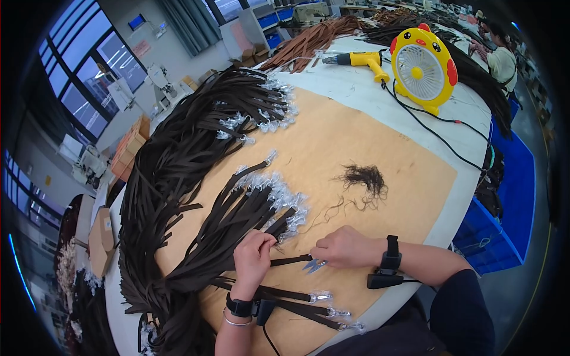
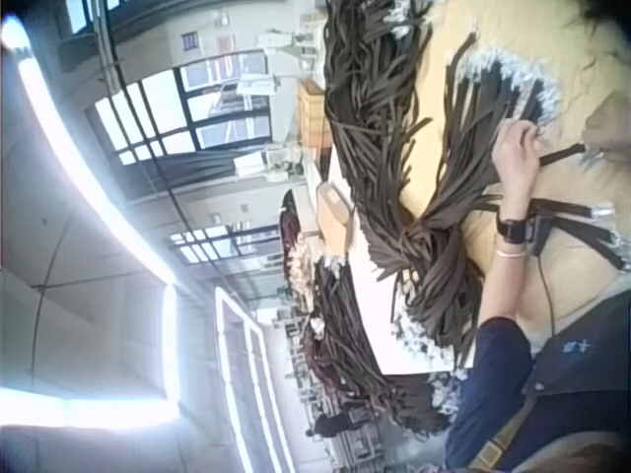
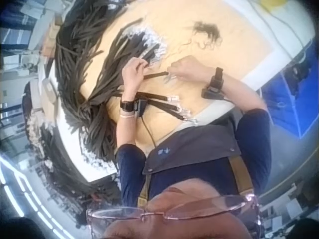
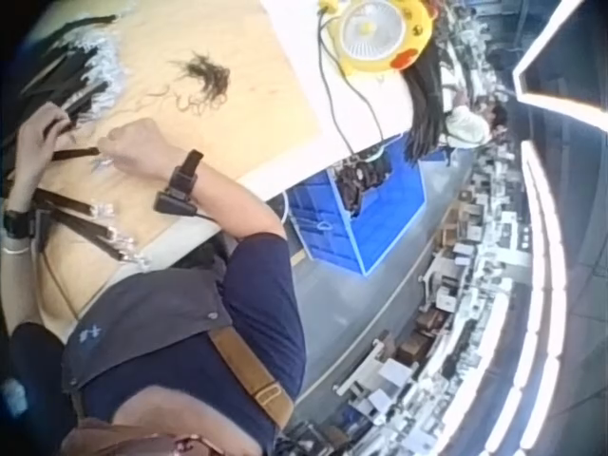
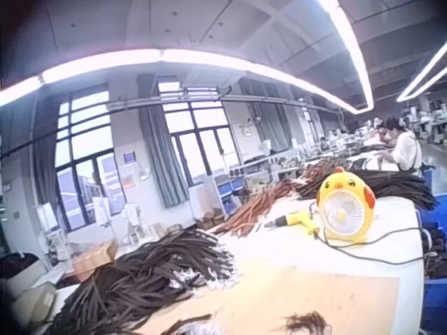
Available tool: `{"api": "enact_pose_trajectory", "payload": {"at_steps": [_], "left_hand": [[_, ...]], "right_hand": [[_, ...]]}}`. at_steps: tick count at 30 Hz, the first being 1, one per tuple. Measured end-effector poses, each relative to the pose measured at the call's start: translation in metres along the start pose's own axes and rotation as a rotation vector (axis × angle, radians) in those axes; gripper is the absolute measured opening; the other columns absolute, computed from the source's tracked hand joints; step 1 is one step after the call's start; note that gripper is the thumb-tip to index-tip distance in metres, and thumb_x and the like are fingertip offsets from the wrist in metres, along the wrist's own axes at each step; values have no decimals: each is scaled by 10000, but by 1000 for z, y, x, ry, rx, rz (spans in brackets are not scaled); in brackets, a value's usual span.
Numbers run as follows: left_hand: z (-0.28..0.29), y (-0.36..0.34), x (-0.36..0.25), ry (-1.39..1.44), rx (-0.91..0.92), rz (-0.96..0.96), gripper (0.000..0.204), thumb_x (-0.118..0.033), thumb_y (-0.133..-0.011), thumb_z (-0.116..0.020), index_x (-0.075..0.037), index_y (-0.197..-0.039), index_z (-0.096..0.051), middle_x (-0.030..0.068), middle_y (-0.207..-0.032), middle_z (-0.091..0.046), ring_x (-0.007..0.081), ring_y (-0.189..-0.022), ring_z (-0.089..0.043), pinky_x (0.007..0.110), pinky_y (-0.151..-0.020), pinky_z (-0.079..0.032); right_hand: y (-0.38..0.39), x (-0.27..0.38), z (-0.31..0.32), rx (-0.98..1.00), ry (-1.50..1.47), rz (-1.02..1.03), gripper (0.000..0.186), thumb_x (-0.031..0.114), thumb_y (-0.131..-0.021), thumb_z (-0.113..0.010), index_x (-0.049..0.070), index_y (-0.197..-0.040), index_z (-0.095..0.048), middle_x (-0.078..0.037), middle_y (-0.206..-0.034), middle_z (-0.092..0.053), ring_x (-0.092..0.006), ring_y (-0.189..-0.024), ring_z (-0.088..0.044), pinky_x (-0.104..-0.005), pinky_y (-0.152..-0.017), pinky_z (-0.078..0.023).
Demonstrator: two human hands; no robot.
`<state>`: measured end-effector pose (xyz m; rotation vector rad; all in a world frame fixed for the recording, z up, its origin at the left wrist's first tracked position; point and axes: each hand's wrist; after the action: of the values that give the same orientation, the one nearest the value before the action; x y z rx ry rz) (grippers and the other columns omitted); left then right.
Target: Trimming loose threads and applying finishing touches to black leather straps.
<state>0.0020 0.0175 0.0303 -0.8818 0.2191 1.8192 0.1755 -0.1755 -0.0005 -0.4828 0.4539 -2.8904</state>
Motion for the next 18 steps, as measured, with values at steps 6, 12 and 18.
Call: {"api": "enact_pose_trajectory", "payload": {"at_steps": [6,12,18], "left_hand": [[8,3,-35,-397,-92,-222,341,13,-766,-742,-79,-1093,-714,64,-1114,-642,262,-1035,-613,389,-909,-468],[18,29,-26,-228,143,-83,363,-122,-746,-818,-100,-1098,-731,45,-1114,-650,267,-1090,-570,396,-976,-412],[8,28,9,-323,-13,-334,354,-120,-777,-797,-98,-1121,-717,49,-1157,-648,256,-1084,-590,390,-950,-425]], "right_hand": [[2,4,9,121,-6,109,254,220,-763,-723,99,-914,-558,-44,-767,-603,-243,-681,-668,-372,-559,-520],[2,3,16,194,-166,28,276,236,-774,-739,89,-912,-551,-68,-748,-628,-293,-710,-672,-425,-581,-501],[-3,7,18,190,-191,-5,291,226,-757,-749,61,-928,-581,-96,-763,-663,-314,-739,-686,-450,-613,-508]]}}
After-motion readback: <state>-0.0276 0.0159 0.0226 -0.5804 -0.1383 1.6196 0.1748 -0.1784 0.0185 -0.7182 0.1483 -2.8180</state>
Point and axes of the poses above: each hand's wrist, its own y-axis away from the middle knuckle, its own z-axis out of the back of the hand, x = y × z
